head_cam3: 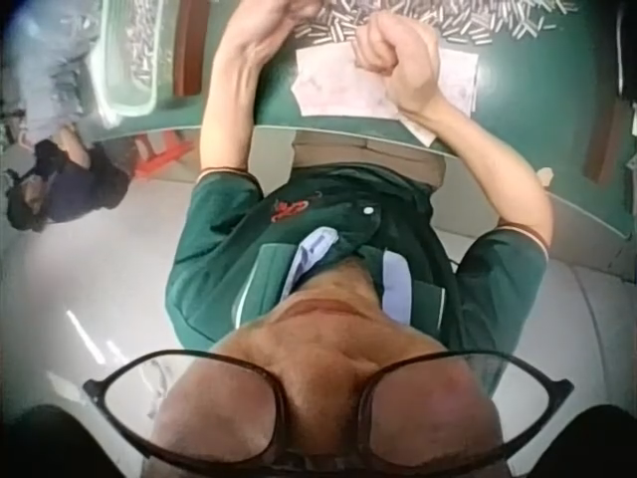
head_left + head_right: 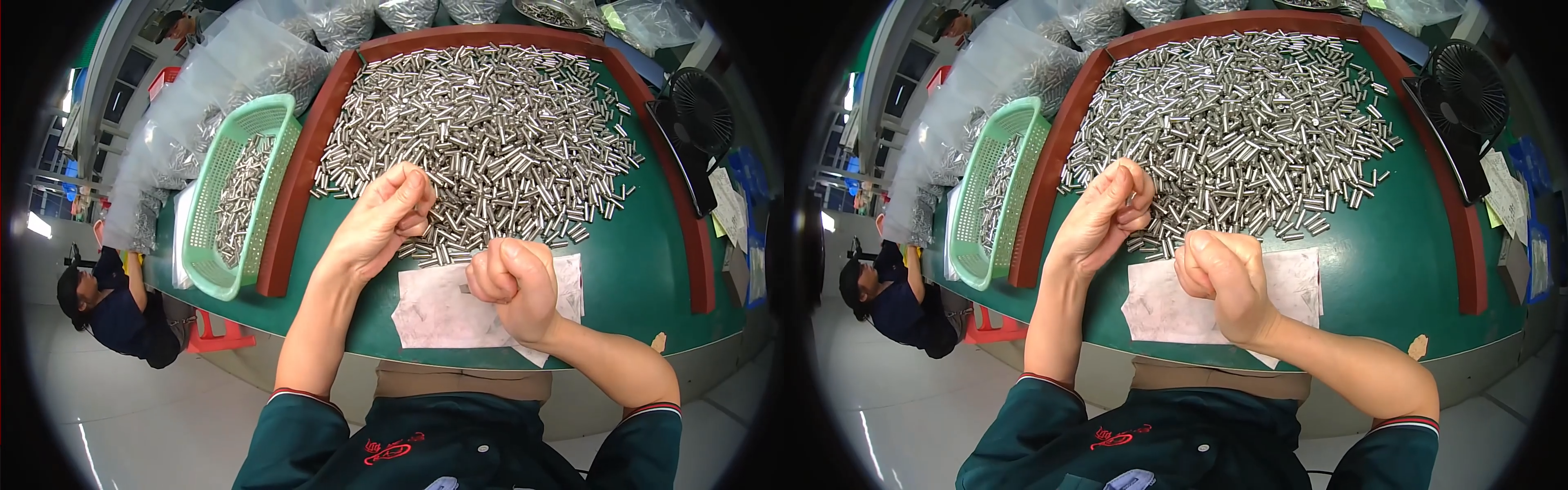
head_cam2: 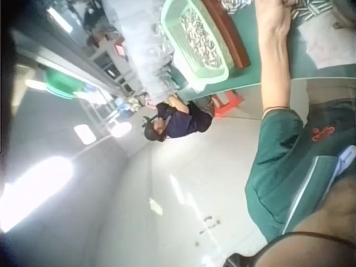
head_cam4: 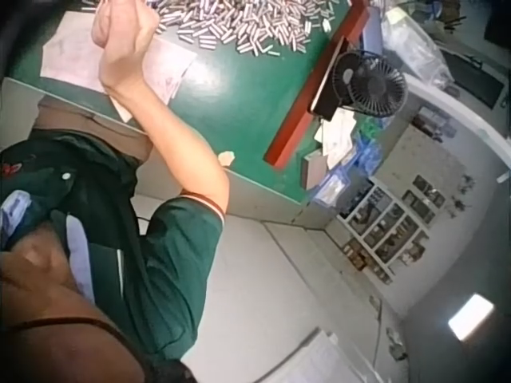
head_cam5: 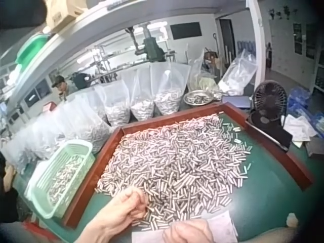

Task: Inspecting and manually processing small cylindrical metal parts at a factory workstation.

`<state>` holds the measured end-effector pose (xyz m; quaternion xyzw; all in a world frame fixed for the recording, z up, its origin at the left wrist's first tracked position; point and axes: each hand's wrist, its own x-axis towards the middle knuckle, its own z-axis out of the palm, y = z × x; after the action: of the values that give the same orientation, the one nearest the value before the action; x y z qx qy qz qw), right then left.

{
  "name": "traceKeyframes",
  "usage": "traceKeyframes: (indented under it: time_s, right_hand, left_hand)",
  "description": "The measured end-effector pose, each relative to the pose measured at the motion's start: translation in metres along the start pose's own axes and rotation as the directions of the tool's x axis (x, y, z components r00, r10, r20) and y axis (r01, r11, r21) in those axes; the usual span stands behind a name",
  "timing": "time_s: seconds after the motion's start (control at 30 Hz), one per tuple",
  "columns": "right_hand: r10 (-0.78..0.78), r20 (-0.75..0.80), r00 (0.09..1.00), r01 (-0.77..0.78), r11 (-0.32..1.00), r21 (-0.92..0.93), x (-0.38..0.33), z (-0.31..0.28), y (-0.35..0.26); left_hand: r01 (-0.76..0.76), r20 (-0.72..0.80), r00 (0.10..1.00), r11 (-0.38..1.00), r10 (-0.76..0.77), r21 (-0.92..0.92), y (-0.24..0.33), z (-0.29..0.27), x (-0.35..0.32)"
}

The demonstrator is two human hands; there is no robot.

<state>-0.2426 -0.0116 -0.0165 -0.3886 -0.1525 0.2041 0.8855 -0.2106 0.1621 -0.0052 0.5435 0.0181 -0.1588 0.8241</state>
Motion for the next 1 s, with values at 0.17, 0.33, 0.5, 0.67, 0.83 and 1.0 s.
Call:
traceKeyframes:
  time_s: [0.17, 0.33, 0.5, 0.67, 0.83, 1.0]
  right_hand:
    - [0.002, 0.005, 1.000, -0.002, 1.000, 0.000, -0.0005, 0.0003, -0.0010]
    - [0.017, -0.025, 1.000, -0.018, 0.998, -0.052, 0.0019, 0.0012, -0.0008]
    - [0.018, -0.019, 1.000, -0.019, 0.998, -0.058, 0.0015, 0.0011, -0.0014]
    - [0.022, -0.020, 1.000, -0.024, 0.998, -0.064, 0.0019, 0.0017, -0.0030]
    - [0.021, -0.022, 1.000, -0.023, 0.998, -0.061, 0.0011, 0.0014, -0.0026]
    - [0.015, -0.025, 1.000, -0.017, 0.998, -0.061, -0.0002, 0.0023, -0.0020]
  left_hand:
    - [0.036, 0.106, 0.994, 0.991, -0.023, -0.125, 0.0014, -0.0098, 0.0002]
    - [0.109, 0.043, 0.994, 0.983, -0.104, -0.146, 0.0016, -0.0070, 0.0020]
    - [0.115, 0.086, 0.991, 0.985, -0.104, -0.131, -0.0021, -0.0097, 0.0024]
    - [0.132, 0.097, 0.988, 0.981, -0.119, -0.143, 0.0006, -0.0071, 0.0033]
    - [0.146, 0.110, 0.986, 0.976, -0.129, -0.161, -0.0006, -0.0080, 0.0032]
    - [0.142, 0.089, 0.988, 0.978, -0.130, -0.151, -0.0005, -0.0062, 0.0016]
